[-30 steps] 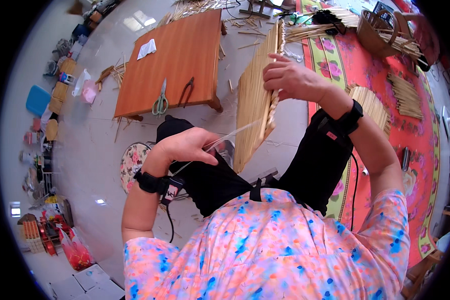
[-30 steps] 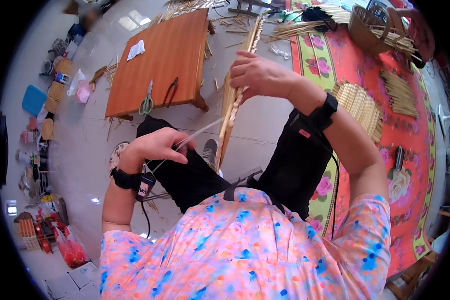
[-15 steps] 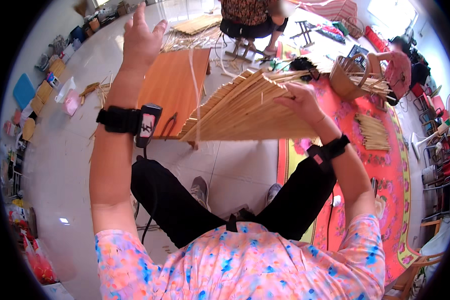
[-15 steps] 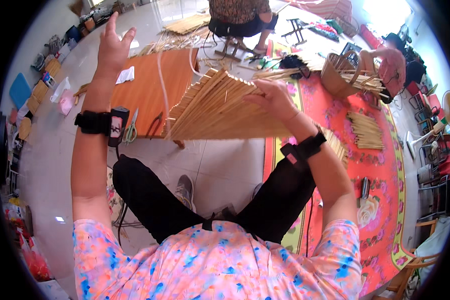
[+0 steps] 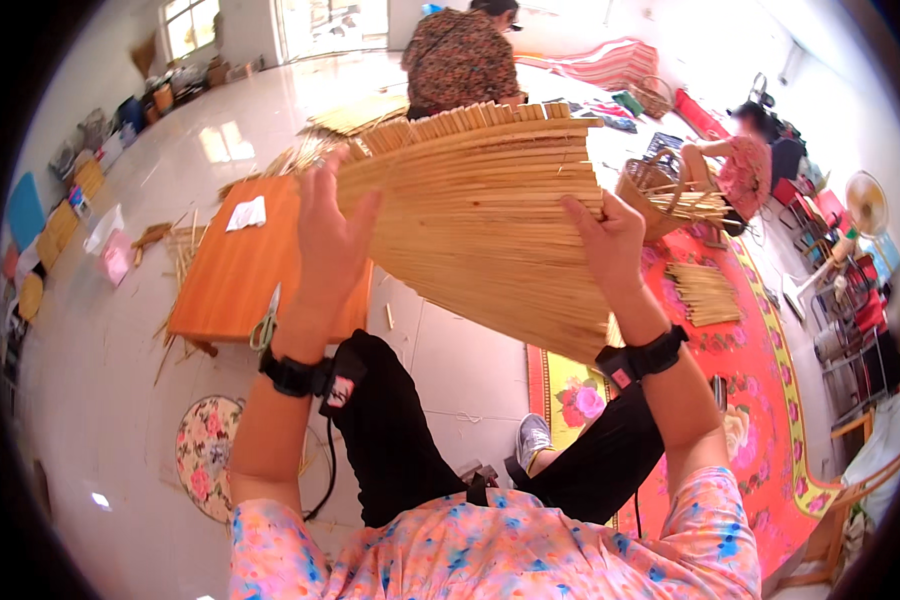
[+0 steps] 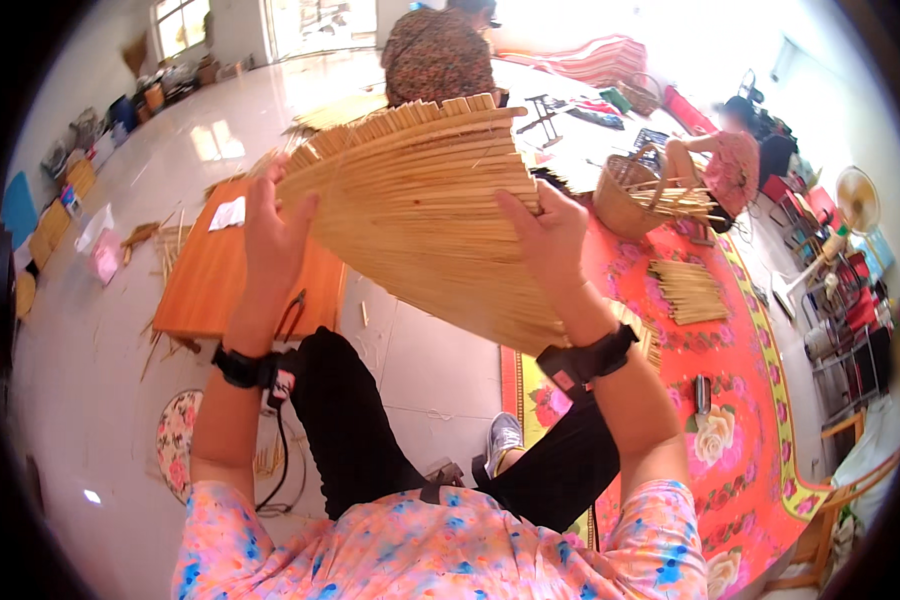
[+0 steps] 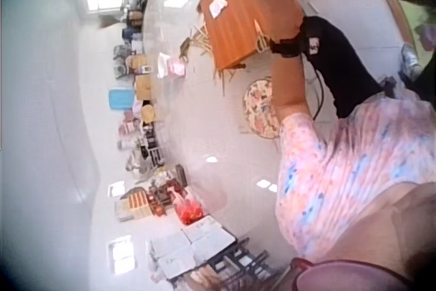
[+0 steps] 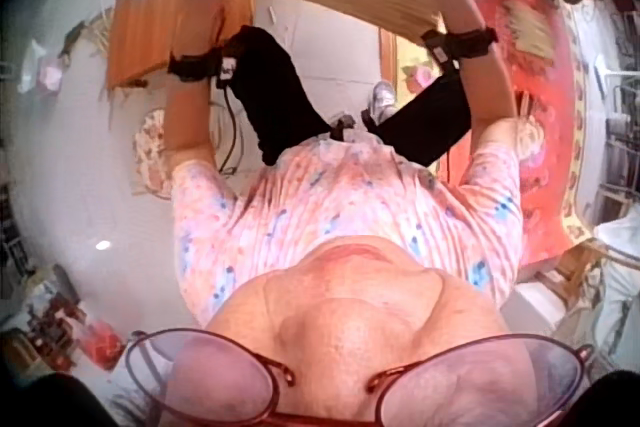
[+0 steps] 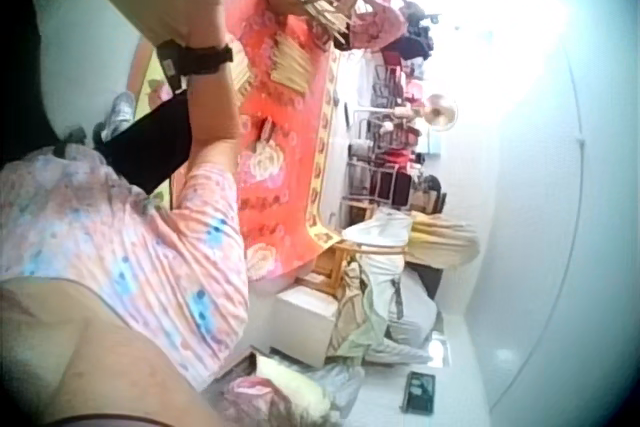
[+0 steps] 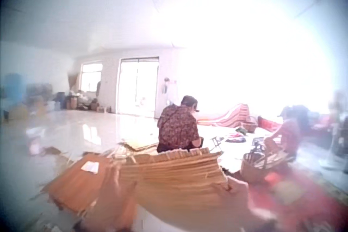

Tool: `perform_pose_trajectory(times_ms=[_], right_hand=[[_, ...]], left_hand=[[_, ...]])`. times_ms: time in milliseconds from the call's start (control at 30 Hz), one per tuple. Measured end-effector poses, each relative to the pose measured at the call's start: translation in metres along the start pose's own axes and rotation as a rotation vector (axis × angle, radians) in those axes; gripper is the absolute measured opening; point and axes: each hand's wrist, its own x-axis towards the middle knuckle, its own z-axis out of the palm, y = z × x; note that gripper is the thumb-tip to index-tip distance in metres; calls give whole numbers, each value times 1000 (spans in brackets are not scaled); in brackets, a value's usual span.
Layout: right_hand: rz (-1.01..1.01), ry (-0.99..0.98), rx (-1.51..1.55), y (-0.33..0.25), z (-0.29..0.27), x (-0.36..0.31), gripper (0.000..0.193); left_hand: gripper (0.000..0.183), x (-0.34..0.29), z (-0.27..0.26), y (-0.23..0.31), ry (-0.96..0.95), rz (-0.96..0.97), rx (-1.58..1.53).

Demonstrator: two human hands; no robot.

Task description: The person sits on the floor and weaves a bamboo mat using a needle and white thread. They trim the mat edges with scissors and pliers, then stitch the bamboo strips together along the edge to secure them.

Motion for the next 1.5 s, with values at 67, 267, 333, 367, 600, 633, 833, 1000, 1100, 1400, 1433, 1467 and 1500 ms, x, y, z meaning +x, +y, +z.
perform_pose_trajectory(times_ms=[67,267,333,367,600,633,833,1000,1100,1400,1433,1467,1500], right_hand=[[25,150,-12,-1,5,-17,22],[222,406,156,-2,23,-85,35],[263,449,174,5,26,-106,32],[282,457,175,13,28,-116,30],[347,397,-65,18,38,-149,25],[336,404,-36,13,40,-148,25],[386,369,21,-9,53,-133,27],[347,327,43,5,60,-136,32],[383,237,-23,-3,59,-128,37],[99,159,-670,-6,39,-74,31],[89,145,-713,-10,34,-73,32],[91,144,-740,-9,32,-75,32],[92,147,-764,-8,34,-77,33]], left_hand=[[53,-13,14,25,-42,91,40],[53,-59,67,79,-233,181,-329],[55,-77,79,90,-308,145,-417],[56,-88,84,92,-356,120,-460],[61,-143,99,92,-519,30,-524],[61,-145,98,92,-519,35,-532],[65,-141,100,78,-472,32,-539],[66,-147,102,67,-450,18,-531],[66,-146,96,64,-443,-9,-547],[67,-143,83,34,-471,26,-549],[67,-142,80,21,-457,48,-548],[62,-142,77,3,-468,-49,-506],[59,-143,74,-26,-416,-83,-397]])
